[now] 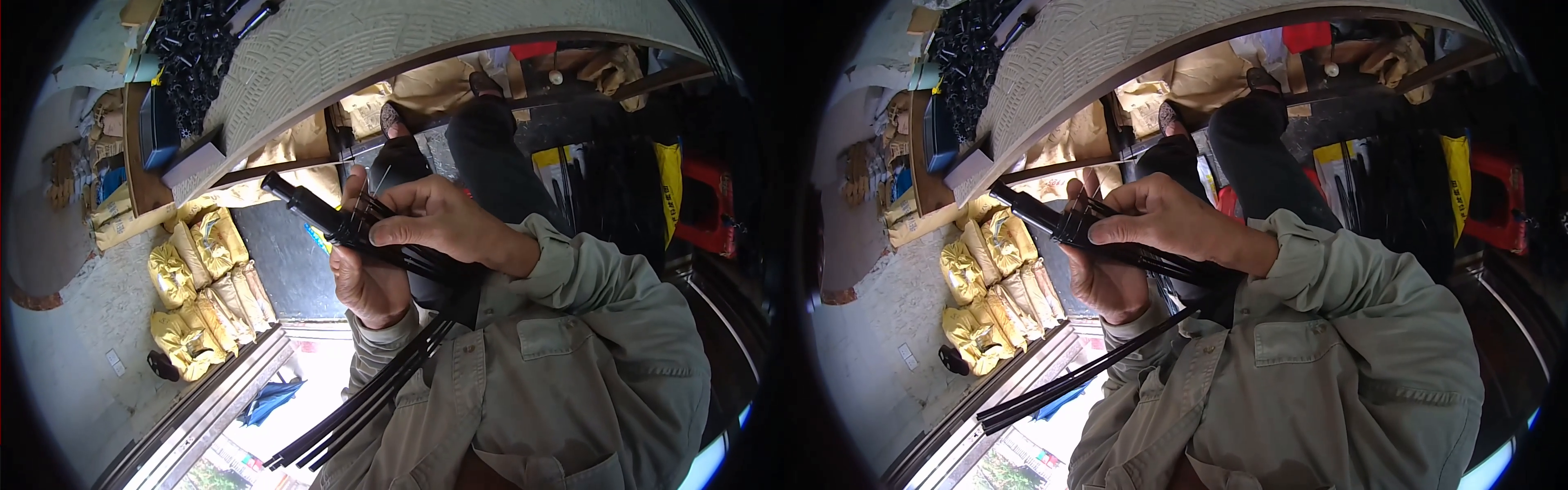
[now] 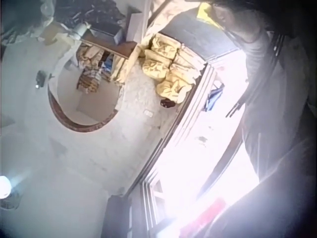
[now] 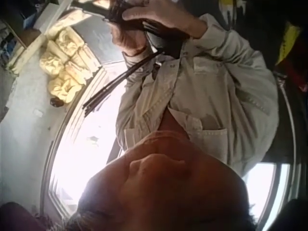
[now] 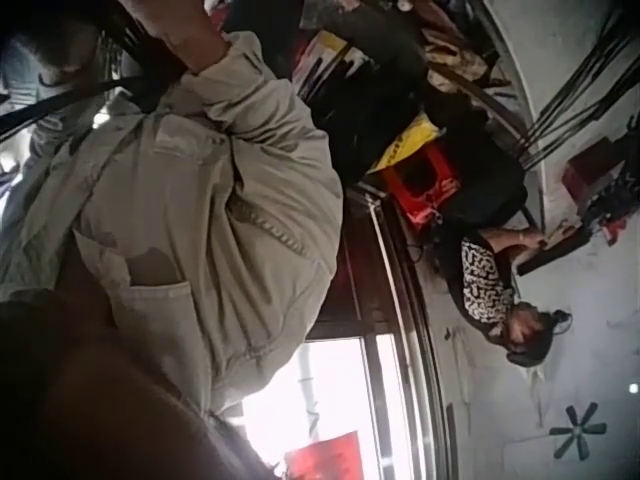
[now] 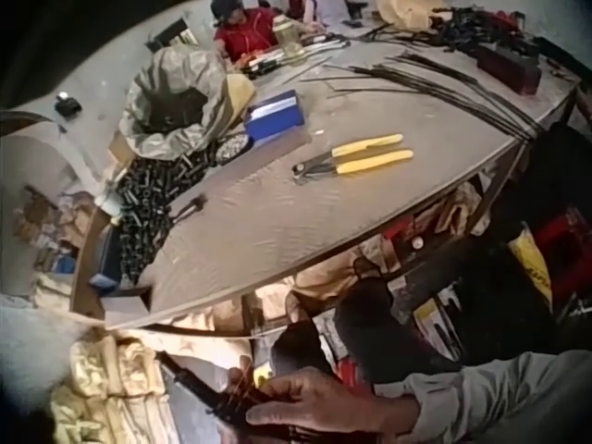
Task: Assemble a bundle of black rods into a component base using pliers and a hammer.
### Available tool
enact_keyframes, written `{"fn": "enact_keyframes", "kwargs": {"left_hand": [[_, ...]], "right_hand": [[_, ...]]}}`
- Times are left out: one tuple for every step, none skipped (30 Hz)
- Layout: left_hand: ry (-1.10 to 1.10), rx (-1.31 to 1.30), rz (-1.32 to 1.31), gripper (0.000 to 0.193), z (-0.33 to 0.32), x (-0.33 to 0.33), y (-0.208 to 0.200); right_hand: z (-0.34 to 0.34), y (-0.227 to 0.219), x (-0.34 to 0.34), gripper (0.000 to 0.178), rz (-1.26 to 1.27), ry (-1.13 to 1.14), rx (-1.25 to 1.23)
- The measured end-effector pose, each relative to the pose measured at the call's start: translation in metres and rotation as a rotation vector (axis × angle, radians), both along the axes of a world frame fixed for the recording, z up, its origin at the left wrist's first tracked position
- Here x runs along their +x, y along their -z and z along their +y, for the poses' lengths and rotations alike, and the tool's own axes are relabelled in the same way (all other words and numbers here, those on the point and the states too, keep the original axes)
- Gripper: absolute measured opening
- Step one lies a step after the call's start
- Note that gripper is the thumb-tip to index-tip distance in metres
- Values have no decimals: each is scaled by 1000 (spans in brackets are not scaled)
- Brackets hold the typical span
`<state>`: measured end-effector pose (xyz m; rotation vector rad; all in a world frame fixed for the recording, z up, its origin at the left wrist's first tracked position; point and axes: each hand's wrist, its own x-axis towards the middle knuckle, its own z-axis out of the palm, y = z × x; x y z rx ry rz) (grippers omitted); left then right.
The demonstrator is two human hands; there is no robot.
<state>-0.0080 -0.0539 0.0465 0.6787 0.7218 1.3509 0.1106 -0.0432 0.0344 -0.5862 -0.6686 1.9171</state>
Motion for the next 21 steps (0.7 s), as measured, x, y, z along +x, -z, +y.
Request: {"fn": "enact_keyframes", "kwargs": {"left_hand": [[27, -23, -44, 65, -2, -1, -2], [52, -43, -90, 65, -6, -3, -5], [75, -59, -137, 66, -10, -6, -9], [96, -63, -187, 66, -13, -7, -12], [116, -64, -237, 66, -16, -9, -16], [132, -57, -283, 66, -17, -12, -19], [156, -50, -335, 66, -16, -13, -22], [140, -14, -346, 66, -14, -10, -21], [18, 186, -201, 62, -15, -3, -17], [-108, 377, -52, 58, -15, 5, -13], [-233, 557, 101, 54, -15, 11, -19], [-254, 572, 96, 54, -17, 12, -27], [-280, 509, 163, 49, -21, 14, -37], [-298, 441, 232, 45, -24, 15, -50], [-311, 369, 302, 41, -26, 14, -57], [-314, 369, 304, 41, -27, 10, -56], [-330, 354, 256, 38, -25, 4, -53], [-343, 336, 210, 35, -22, -2, -48], [-357, 315, 166, 33, -21, -7, -44], [-354, 306, 176, 33, -21, -10, -41], [-387, 305, 182, 31, -21, -14, -37]], "right_hand": [[1, -3, 0, 14, 74, -45, -38], [0, -6, 1, 14, 69, -59, -28], [-4, -10, 3, 13, 48, -40, -26], [-6, -15, 5, 12, 24, -25, -14], [-9, -20, 6, 12, 0, -12, 1], [-10, -25, 3, 12, -8, -41, 32], [-14, -30, 1, 10, -66, 103, 123], [-17, -33, -2, 9, -118, 247, 217], [-20, -36, -6, 8, -158, 388, 305], [-20, -37, -11, 8, -158, 362, 330], [-20, -38, -14, 8, -195, 458, 422], [-20, -39, -17, 7, -229, 557, 512], [-20, -40, -20, 7, -260, 659, 599], [-21, -40, -23, 7, -257, 652, 608], [-22, -40, -27, 9, -286, 657, 619], [-22, -40, -29, 12, -315, 666, 627], [-23, -38, -31, 14, -344, 676, 630], [-23, -35, -32, 14, -341, 676, 624], [-22, -33, -32, 15, -380, 583, 589], [-22, -29, -33, 16, -416, 489, 553], [-22, -26, -34, 18, -449, 394, 516]]}}
